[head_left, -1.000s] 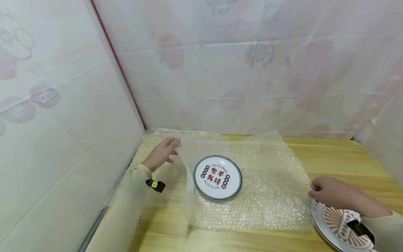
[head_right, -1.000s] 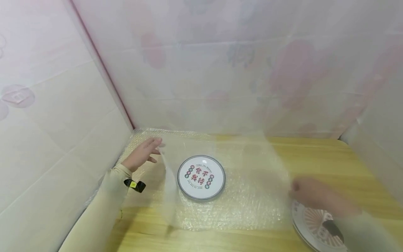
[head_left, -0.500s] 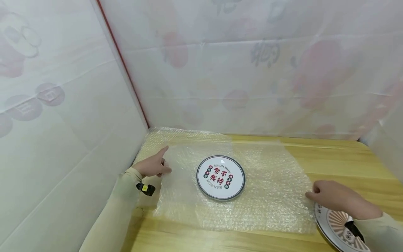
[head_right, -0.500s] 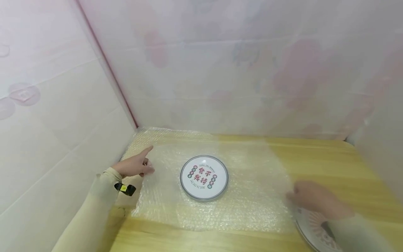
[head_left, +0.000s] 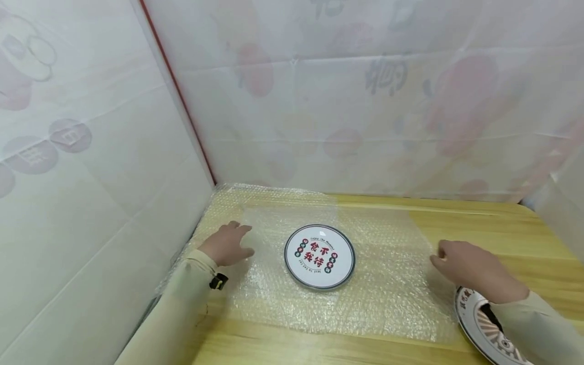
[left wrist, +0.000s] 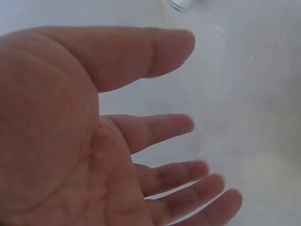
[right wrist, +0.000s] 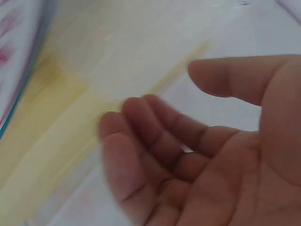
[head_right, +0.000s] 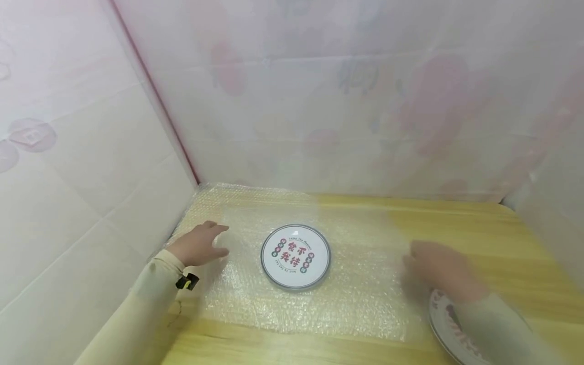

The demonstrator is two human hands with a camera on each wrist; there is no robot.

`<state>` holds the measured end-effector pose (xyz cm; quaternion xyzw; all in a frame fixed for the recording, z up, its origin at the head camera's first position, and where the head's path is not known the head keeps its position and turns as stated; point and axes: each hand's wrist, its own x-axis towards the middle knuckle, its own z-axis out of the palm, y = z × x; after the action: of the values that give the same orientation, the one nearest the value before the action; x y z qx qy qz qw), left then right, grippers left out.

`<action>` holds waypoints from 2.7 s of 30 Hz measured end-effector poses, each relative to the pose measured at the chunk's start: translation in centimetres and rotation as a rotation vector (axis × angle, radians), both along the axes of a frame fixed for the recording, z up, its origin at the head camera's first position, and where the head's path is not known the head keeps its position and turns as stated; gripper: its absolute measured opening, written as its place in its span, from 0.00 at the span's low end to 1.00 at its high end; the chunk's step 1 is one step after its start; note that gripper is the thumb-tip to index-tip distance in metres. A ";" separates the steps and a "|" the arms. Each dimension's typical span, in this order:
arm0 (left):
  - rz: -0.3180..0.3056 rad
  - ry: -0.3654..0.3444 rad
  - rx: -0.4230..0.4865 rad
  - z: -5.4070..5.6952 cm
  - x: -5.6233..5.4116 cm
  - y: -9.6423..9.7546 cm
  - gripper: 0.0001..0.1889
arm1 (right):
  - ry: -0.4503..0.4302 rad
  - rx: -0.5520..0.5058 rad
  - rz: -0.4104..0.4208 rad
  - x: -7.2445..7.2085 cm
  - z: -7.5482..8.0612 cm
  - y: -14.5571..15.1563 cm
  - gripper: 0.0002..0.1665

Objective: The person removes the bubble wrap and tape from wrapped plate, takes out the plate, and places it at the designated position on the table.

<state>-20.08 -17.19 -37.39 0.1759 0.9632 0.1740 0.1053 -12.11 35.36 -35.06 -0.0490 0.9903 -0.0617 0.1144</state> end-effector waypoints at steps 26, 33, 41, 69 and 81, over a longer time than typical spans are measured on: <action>-0.066 0.037 -0.116 -4.4 2.1 8.3 0.35 | 0.175 -0.051 0.231 -2.0 -5.8 -10.1 0.14; -0.053 0.072 -0.136 -4.5 2.3 8.9 0.34 | 0.179 -0.046 0.211 -1.9 -5.8 -9.9 0.14; -0.046 0.079 -0.158 -4.8 2.2 9.1 0.32 | 0.173 -0.045 0.218 -1.8 -5.9 -9.8 0.14; -0.067 0.091 -0.164 -5.0 1.6 9.0 0.30 | 0.113 -0.085 0.217 -0.9 -5.0 -10.1 0.07; -0.057 0.108 -0.188 -5.4 1.6 9.1 0.35 | 0.111 -0.089 0.205 -0.8 -5.5 -10.1 0.08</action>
<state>-18.44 -8.04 -42.82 0.2019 0.9741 0.0702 0.0742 -12.87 25.29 -40.54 -0.1586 0.9811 -0.0909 0.0630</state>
